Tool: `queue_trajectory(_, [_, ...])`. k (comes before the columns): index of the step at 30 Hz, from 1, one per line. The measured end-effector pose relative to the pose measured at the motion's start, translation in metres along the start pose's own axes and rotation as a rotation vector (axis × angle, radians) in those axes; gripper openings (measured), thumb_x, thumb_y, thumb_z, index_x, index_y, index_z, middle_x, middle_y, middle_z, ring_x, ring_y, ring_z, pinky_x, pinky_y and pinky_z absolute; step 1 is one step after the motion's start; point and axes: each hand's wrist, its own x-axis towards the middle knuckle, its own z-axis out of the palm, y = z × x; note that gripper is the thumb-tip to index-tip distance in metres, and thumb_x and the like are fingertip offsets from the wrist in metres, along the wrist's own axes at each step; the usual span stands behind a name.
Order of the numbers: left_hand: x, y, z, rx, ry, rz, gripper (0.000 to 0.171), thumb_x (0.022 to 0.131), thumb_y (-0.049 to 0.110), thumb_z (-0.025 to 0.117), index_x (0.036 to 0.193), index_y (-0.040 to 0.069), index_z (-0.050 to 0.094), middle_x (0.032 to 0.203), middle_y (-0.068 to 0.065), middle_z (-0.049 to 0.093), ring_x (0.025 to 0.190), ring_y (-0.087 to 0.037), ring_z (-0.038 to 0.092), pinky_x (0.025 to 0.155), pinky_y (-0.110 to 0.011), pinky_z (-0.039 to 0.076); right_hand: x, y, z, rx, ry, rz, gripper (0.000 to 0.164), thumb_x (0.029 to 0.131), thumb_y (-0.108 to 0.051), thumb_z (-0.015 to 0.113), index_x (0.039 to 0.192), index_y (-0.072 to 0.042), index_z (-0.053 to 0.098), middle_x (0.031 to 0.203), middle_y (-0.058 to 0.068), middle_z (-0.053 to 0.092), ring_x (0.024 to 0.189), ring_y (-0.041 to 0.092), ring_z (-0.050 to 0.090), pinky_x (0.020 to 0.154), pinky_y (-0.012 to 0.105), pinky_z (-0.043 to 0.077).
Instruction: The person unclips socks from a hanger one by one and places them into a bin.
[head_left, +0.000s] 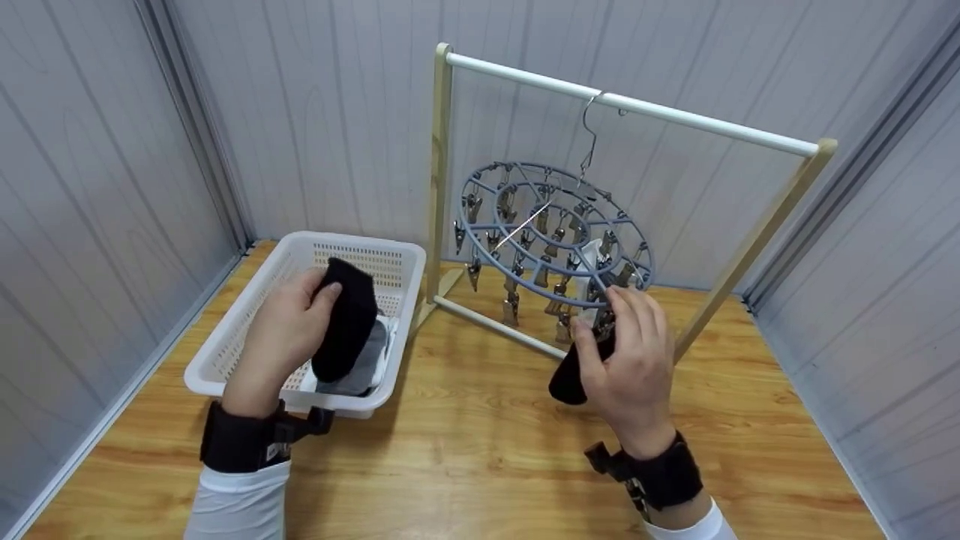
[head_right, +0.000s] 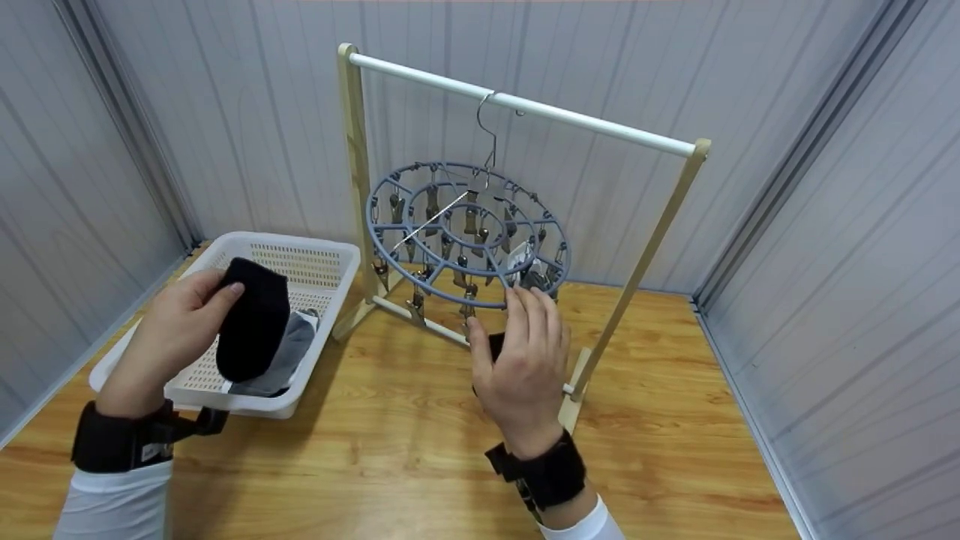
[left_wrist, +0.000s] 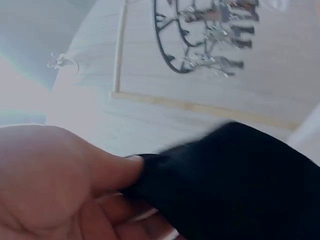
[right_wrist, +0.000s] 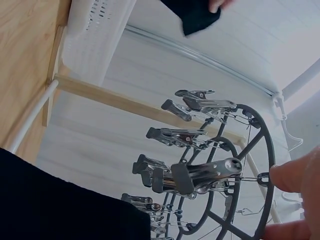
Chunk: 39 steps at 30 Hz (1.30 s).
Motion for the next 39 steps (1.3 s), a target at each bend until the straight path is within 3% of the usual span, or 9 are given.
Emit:
queue_trajectory(4, [0.0, -0.001, -0.002, 0.025, -0.061, -0.018, 0.024, 0.118, 0.023, 0.054, 0.103, 0.004, 0.06, 0.096, -0.014, 0.061, 0.089, -0.033, 0.057, 0.08, -0.048, 0.045, 0.0, -0.001, 0.001, 0.004, -0.017, -0.005, 0.052, 0.102, -0.025, 0.079, 0.138, 0.011, 0.068, 0.138, 0.029, 0.069, 0.136, 0.05, 0.057, 0.12, 0.066, 0.039])
queue_trajectory(10, [-0.002, 0.0, -0.004, -0.104, -0.069, -0.03, 0.025, 0.118, 0.025, 0.054, 0.107, 0.004, 0.064, 0.088, -0.007, 0.057, 0.079, -0.025, 0.057, 0.072, -0.037, 0.048, -0.001, -0.001, 0.0, -0.006, -0.031, -0.015, 0.052, 0.103, -0.026, 0.078, 0.138, 0.011, 0.068, 0.138, 0.03, 0.069, 0.136, 0.049, 0.057, 0.12, 0.065, 0.039])
queue_trajectory(14, [0.001, -0.003, 0.0, -0.131, -0.067, -0.026, 0.024, 0.117, 0.022, 0.056, 0.107, 0.004, 0.066, 0.087, -0.008, 0.061, 0.076, -0.023, 0.059, 0.067, -0.034, 0.05, -0.001, -0.001, -0.001, 0.004, -0.027, -0.019, 0.051, 0.102, -0.023, 0.079, 0.138, 0.011, 0.068, 0.138, 0.03, 0.069, 0.136, 0.05, 0.058, 0.119, 0.065, 0.04])
queue_trajectory(22, [0.016, -0.026, 0.017, -0.118, -0.136, -0.06, 0.026, 0.117, 0.019, 0.054, 0.099, 0.003, 0.063, 0.085, -0.006, 0.056, 0.082, -0.025, 0.055, 0.075, -0.039, 0.045, -0.001, -0.003, -0.002, 0.018, -0.034, -0.017, 0.051, 0.101, -0.023, 0.08, 0.138, 0.01, 0.069, 0.137, 0.029, 0.069, 0.136, 0.049, 0.058, 0.118, 0.066, 0.04])
queue_trajectory(24, [0.018, -0.03, 0.02, -0.111, -0.143, -0.081, 0.025, 0.118, 0.018, 0.052, 0.105, 0.0, 0.065, 0.092, -0.01, 0.06, 0.087, -0.029, 0.057, 0.078, -0.042, 0.047, -0.002, -0.003, -0.002, 0.018, -0.037, -0.019, 0.051, 0.101, -0.023, 0.08, 0.138, 0.01, 0.069, 0.138, 0.029, 0.069, 0.136, 0.049, 0.058, 0.118, 0.066, 0.04])
queue_trajectory(26, [0.017, -0.029, 0.022, -0.108, -0.151, -0.101, 0.028, 0.118, 0.017, 0.049, 0.121, -0.004, 0.068, 0.109, -0.019, 0.067, 0.101, -0.034, 0.063, 0.088, -0.046, 0.052, -0.001, -0.002, -0.004, 0.018, -0.046, -0.023, 0.051, 0.102, -0.023, 0.079, 0.138, 0.011, 0.069, 0.138, 0.029, 0.069, 0.136, 0.049, 0.058, 0.119, 0.065, 0.04])
queue_trajectory(31, [0.013, -0.021, 0.026, -0.165, -0.197, -0.158, 0.043, 0.119, 0.014, 0.045, 0.153, -0.01, 0.053, 0.147, -0.031, 0.062, 0.132, -0.045, 0.064, 0.112, -0.059, 0.051, 0.002, -0.001, -0.009, 0.031, -0.07, -0.033, 0.051, 0.103, -0.024, 0.077, 0.138, 0.012, 0.068, 0.138, 0.03, 0.069, 0.136, 0.049, 0.058, 0.121, 0.063, 0.039])
queue_trajectory(39, [-0.001, -0.003, 0.024, -0.097, -0.171, -0.229, 0.049, 0.119, 0.02, 0.046, 0.158, -0.009, 0.049, 0.154, -0.031, 0.057, 0.143, -0.045, 0.054, 0.119, -0.062, 0.043, 0.004, 0.004, -0.018, 0.088, -0.098, -0.034, 0.05, 0.102, -0.022, 0.079, 0.138, 0.011, 0.069, 0.139, 0.028, 0.069, 0.136, 0.048, 0.058, 0.12, 0.063, 0.04])
